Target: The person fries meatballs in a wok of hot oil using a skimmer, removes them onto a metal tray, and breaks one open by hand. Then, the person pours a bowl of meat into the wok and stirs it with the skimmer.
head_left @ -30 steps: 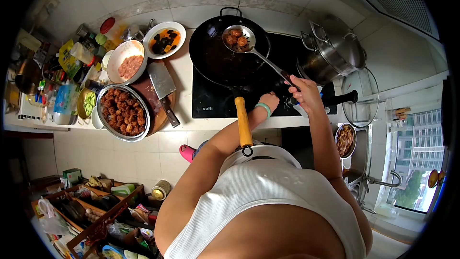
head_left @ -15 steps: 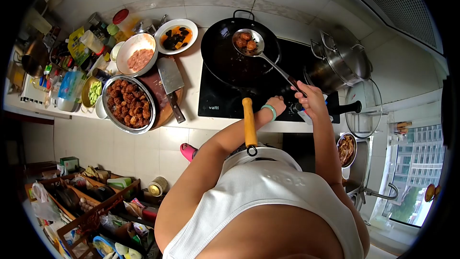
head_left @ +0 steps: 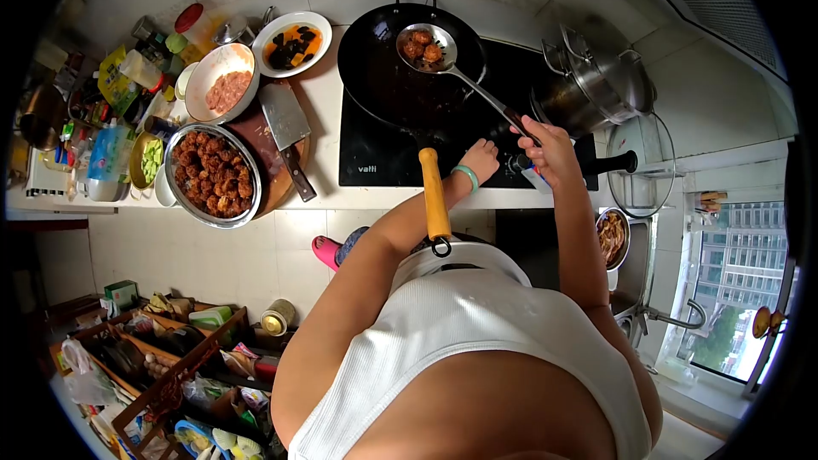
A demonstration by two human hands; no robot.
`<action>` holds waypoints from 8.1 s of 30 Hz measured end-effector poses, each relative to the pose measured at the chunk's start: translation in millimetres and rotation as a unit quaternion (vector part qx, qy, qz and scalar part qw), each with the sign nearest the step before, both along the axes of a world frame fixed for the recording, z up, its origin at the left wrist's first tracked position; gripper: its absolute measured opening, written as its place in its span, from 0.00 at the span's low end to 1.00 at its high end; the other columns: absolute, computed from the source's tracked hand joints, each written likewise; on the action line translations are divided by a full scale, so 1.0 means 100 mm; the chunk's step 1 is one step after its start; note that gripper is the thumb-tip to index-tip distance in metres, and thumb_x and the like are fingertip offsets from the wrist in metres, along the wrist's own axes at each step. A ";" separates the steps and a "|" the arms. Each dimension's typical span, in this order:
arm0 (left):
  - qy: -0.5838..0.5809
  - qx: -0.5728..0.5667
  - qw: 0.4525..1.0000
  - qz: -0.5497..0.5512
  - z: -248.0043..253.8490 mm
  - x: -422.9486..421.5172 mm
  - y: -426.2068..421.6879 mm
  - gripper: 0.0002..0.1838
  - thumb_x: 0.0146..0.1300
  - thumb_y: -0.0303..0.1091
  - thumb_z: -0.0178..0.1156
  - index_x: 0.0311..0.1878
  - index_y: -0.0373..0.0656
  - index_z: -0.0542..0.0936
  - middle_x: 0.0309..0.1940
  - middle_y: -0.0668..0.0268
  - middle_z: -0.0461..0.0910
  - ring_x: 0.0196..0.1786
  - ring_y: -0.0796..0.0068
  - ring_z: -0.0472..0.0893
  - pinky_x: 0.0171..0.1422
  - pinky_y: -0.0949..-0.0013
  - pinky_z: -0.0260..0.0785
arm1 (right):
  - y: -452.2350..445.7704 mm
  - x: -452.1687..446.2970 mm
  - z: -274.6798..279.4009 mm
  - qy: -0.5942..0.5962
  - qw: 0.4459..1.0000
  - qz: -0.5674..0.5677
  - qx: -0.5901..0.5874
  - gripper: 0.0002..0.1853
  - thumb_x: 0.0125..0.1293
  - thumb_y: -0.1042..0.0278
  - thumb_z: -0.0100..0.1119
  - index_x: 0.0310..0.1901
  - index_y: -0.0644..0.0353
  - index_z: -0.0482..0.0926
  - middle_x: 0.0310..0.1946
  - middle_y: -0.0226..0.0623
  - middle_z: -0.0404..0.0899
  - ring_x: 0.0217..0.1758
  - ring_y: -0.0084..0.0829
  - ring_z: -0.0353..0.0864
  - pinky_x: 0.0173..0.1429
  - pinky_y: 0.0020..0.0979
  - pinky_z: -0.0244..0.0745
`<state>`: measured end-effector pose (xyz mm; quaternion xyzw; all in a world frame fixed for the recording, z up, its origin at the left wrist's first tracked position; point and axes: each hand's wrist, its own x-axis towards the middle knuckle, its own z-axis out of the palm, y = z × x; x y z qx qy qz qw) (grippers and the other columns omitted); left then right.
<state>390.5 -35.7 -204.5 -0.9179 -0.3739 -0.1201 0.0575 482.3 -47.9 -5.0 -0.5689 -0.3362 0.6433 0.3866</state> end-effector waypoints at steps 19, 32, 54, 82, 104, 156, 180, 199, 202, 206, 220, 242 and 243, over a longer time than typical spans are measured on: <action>-0.232 -0.048 0.954 -0.184 -0.20 -0.61 -0.40 0.11 0.49 0.30 0.53 0.38 0.45 0.76 0.41 0.63 0.70 0.42 0.67 0.72 0.42 0.65 0.66 | 0.09 -0.23 -0.11 0.005 1.000 -0.007 -0.010 0.15 0.64 0.61 0.53 0.38 0.68 0.74 0.18 0.26 0.67 0.14 0.09 0.55 0.15 0.11 0.42; -0.437 -0.245 0.786 0.362 0.76 -3.17 -2.03 0.07 0.48 0.19 0.60 0.32 0.40 0.81 0.27 0.59 0.79 0.28 0.66 0.80 0.32 0.70 0.71 | -0.04 -0.71 -0.10 -0.046 0.998 -0.037 -0.008 0.15 0.62 0.61 0.56 0.35 0.70 0.76 0.17 0.27 0.69 0.14 0.10 0.59 0.14 0.11 0.45; -0.377 -0.017 0.795 0.474 1.21 -5.75 -1.96 0.17 0.47 0.18 0.59 0.41 0.45 0.80 0.44 0.62 0.73 0.33 0.67 0.77 0.33 0.72 0.71 | -0.70 -1.64 0.15 -0.062 0.987 -0.149 0.004 0.15 0.62 0.60 0.57 0.37 0.68 0.75 0.17 0.24 0.67 0.13 0.09 0.56 0.13 0.09 0.45; -0.495 -0.051 0.659 0.564 0.98 -6.45 -2.61 0.14 0.53 0.19 0.56 0.43 0.43 0.78 0.43 0.65 0.73 0.37 0.79 0.76 0.34 0.77 0.69 | -1.34 -4.14 -0.27 -0.432 0.795 0.142 0.402 0.13 0.57 0.66 0.58 0.40 0.65 0.76 0.22 0.44 0.76 0.19 0.35 0.75 0.25 0.32 0.69; -0.461 -0.450 0.649 0.405 0.27 -6.27 0.85 0.21 0.54 0.24 0.52 0.53 0.36 0.66 0.42 0.53 0.75 0.39 0.57 0.79 0.39 0.59 0.79 | -0.43 -3.74 -0.06 -0.425 0.834 0.039 0.350 0.14 0.59 0.65 0.56 0.39 0.70 0.75 0.23 0.50 0.76 0.24 0.46 0.76 0.31 0.36 0.71; -0.717 -0.473 0.486 0.159 1.53 -5.76 -0.06 0.41 0.51 0.21 0.48 0.65 0.60 0.42 0.58 0.58 0.62 0.49 0.59 0.76 0.39 0.61 0.78 | -0.82 -4.49 -0.35 0.103 0.994 -0.027 0.008 0.10 0.64 0.65 0.52 0.40 0.64 0.76 0.17 0.24 0.66 0.13 0.10 0.54 0.14 0.14 0.44; -0.701 -0.410 0.568 0.134 1.79 -4.71 -0.18 0.49 0.45 0.16 0.50 0.67 0.60 0.38 0.55 0.55 0.64 0.45 0.61 0.78 0.34 0.65 0.79 | -0.99 -3.40 -0.24 0.165 0.985 -0.050 -0.017 0.11 0.64 0.65 0.52 0.40 0.64 0.76 0.18 0.26 0.68 0.13 0.09 0.54 0.14 0.12 0.43; -0.734 -0.509 0.434 0.118 1.57 -4.71 -0.27 0.33 0.56 0.30 0.50 0.64 0.58 0.48 0.55 0.58 0.66 0.50 0.56 0.75 0.43 0.54 0.77 | -1.13 -3.07 -0.23 0.173 0.982 -0.072 -0.023 0.11 0.62 0.63 0.55 0.40 0.62 0.76 0.18 0.27 0.68 0.14 0.09 0.55 0.14 0.11 0.42; -0.726 -0.517 0.435 0.128 1.60 -4.70 -0.28 0.33 0.56 0.31 0.50 0.63 0.59 0.49 0.56 0.59 0.66 0.52 0.57 0.74 0.44 0.54 0.76 | -1.13 -2.99 -0.21 0.178 0.981 -0.079 -0.023 0.11 0.62 0.62 0.56 0.39 0.61 0.76 0.18 0.27 0.68 0.14 0.09 0.55 0.14 0.10 0.42; -0.742 -0.516 0.409 0.122 1.54 -4.70 -0.23 0.38 0.54 0.25 0.50 0.65 0.60 0.44 0.55 0.56 0.66 0.48 0.56 0.76 0.40 0.56 0.78 | -1.12 -2.87 -0.08 0.191 0.976 -0.094 -0.037 0.10 0.62 0.63 0.55 0.39 0.60 0.76 0.18 0.27 0.68 0.14 0.09 0.55 0.14 0.11 0.42; -0.763 -0.486 0.402 0.141 1.42 -4.97 -0.31 0.38 0.49 0.38 0.61 0.63 0.54 0.53 0.58 0.58 0.64 0.55 0.54 0.71 0.45 0.54 0.77 | -0.99 -1.63 0.23 0.142 0.969 -0.195 -0.047 0.10 0.61 0.63 0.56 0.38 0.61 0.75 0.18 0.25 0.67 0.12 0.09 0.54 0.13 0.10 0.43; -0.789 -0.467 0.359 0.178 1.34 -5.66 -0.52 0.32 0.58 0.35 0.51 0.64 0.59 0.50 0.59 0.58 0.61 0.53 0.54 0.73 0.41 0.55 0.79 | -0.48 -1.79 -0.01 -0.702 0.668 -0.029 0.246 0.13 0.56 0.64 0.57 0.30 0.68 0.77 0.17 0.48 0.75 0.25 0.46 0.78 0.29 0.39 0.73; -0.790 -0.466 0.358 0.175 1.35 -5.70 -0.52 0.31 0.58 0.34 0.51 0.64 0.59 0.50 0.59 0.58 0.61 0.53 0.54 0.72 0.41 0.55 0.78 | -0.47 -1.84 -0.03 -0.740 0.626 0.015 0.245 0.13 0.56 0.64 0.57 0.34 0.67 0.77 0.18 0.46 0.75 0.24 0.45 0.78 0.29 0.39 0.73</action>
